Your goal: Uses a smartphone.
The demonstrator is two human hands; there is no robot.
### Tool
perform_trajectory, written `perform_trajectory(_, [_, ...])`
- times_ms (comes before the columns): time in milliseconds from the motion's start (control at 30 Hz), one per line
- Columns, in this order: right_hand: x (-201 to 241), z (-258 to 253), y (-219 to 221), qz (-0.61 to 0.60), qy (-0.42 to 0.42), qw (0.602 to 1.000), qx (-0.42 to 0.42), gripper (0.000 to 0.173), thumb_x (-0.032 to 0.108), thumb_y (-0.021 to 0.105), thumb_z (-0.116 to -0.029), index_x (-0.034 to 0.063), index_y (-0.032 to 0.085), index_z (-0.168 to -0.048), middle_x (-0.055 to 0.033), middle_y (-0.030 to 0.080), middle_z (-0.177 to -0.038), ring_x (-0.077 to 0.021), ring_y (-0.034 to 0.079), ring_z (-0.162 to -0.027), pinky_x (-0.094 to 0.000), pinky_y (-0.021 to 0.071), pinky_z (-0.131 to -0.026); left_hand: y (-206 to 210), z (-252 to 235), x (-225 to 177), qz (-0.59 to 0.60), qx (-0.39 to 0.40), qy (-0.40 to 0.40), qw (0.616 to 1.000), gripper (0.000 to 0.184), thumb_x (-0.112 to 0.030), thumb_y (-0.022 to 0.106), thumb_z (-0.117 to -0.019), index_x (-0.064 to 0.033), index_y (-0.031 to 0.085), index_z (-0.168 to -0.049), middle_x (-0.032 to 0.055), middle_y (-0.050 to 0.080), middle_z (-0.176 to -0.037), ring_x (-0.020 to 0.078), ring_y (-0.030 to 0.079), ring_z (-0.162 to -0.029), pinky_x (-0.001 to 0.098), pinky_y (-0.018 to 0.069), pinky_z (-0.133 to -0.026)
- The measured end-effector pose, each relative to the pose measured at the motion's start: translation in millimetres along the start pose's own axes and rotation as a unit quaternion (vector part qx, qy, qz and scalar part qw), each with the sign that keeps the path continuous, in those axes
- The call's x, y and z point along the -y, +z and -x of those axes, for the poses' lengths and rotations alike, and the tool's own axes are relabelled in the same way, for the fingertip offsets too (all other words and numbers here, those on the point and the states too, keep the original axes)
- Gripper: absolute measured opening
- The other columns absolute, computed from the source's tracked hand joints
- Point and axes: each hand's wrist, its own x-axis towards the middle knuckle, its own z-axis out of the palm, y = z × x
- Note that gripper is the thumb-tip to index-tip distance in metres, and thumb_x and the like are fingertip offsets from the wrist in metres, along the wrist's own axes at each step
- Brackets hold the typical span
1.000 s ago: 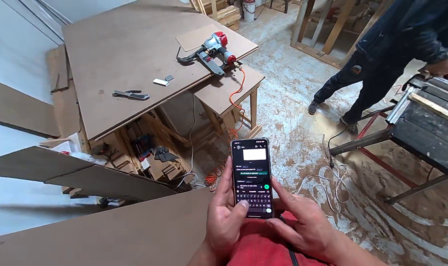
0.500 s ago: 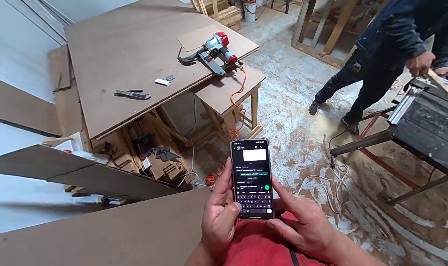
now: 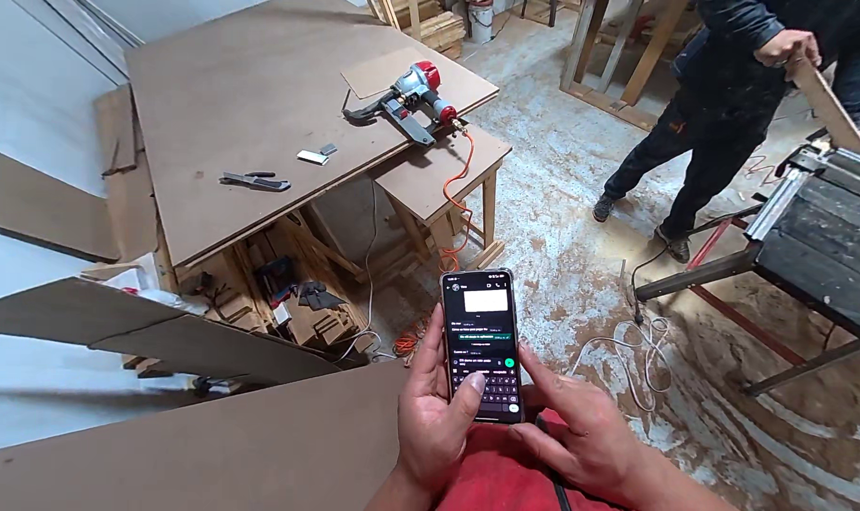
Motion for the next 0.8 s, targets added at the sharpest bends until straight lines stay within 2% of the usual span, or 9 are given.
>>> perform_trajectory(100, [0.4, -0.3, -0.1, 0.005, 0.001, 1.0, 0.001, 0.067, 0.032, 0.066, -0.1008, 0.0085, 0.039, -0.158, 0.0, 0.078, -0.105, -0.0088, 0.074, -0.093, -0.0345, 0.0622, -0.088, 6.2, 0.0, -0.3, -0.043, -0.038, -0.004, 0.998, 0.076, 0.003, 0.063, -0.0935, -0.0052, 0.029, -0.161, 0.0223, 0.057, -0.143, 0.0324, 0.068, -0.117, 0.0443, 0.0616, -0.096])
perform_trajectory(267, [-1.0, 0.0, 0.2, -0.006, 0.007, 1.0, -0.001, 0.069, 0.03, 0.068, -0.0999, 0.009, 0.039, -0.158, -0.0001, 0.078, -0.106, -0.0092, 0.074, -0.094, -0.0348, 0.0626, -0.089, -3.2, -1.2, 0.4, -0.003, 0.025, -0.002, 1.0, 0.077, -0.004, 0.057, -0.0958, -0.0063, 0.02, -0.164, 0.0239, 0.053, -0.147, 0.0326, 0.066, -0.121, 0.0471, 0.0584, -0.1])
perform_trajectory(500, [-1.9, -0.7, 1.5, -0.016, 0.002, 1.0, -0.003, 0.07, 0.03, 0.068, -0.0996, 0.0094, 0.038, -0.159, -0.0009, 0.078, -0.108, -0.0107, 0.075, -0.095, -0.0355, 0.0629, -0.089, -14.0, -3.4, 0.7, 0.007, 0.045, -0.004, 0.999, 0.073, -0.001, 0.044, -0.0926, -0.0061, 0.026, -0.163, 0.0256, 0.05, -0.149, 0.0348, 0.061, -0.127, 0.0504, 0.0533, -0.106])
perform_trajectory(600, [-1.7, -1.8, 2.0, -0.016, 0.0, 1.0, 0.003, 0.07, 0.031, 0.068, -0.0998, 0.0095, 0.038, -0.159, -0.0011, 0.078, -0.109, -0.0109, 0.075, -0.096, -0.0359, 0.0631, -0.089, -12.4, -3.0, -0.3, 0.002, 0.009, -0.006, 1.0, 0.064, -0.004, 0.041, -0.0966, -0.0052, 0.034, -0.16, 0.0248, 0.057, -0.142, 0.0322, 0.065, -0.12, 0.0486, 0.0566, -0.101])
perform_trajectory(700, [-1.3, -2.3, 2.1, -0.014, 0.002, 1.0, 0.011, 0.07, 0.031, 0.068, -0.0999, 0.0103, 0.037, -0.159, -0.0005, 0.078, -0.11, -0.0109, 0.075, -0.096, -0.0363, 0.0627, -0.09, -6.1, -2.9, -1.3, -0.034, -0.058, -0.002, 0.998, 0.054, -0.003, 0.043, -0.0999, -0.0033, 0.043, -0.154, 0.0239, 0.065, -0.131, 0.0302, 0.071, -0.109, 0.0454, 0.0615, -0.093])
perform_trajectory(800, [-1.7, -2.1, 2.3, -0.015, 0.0, 1.0, 0.011, 0.07, 0.03, 0.069, -0.0996, 0.0097, 0.038, -0.159, -0.0004, 0.078, -0.109, -0.0105, 0.075, -0.096, -0.0358, 0.0627, -0.09, -8.0, -2.6, -2.1, -0.015, -0.049, -0.002, 0.999, 0.055, -0.003, 0.043, -0.1, -0.0041, 0.043, -0.155, 0.024, 0.065, -0.13, 0.0296, 0.072, -0.108, 0.0453, 0.0615, -0.092])
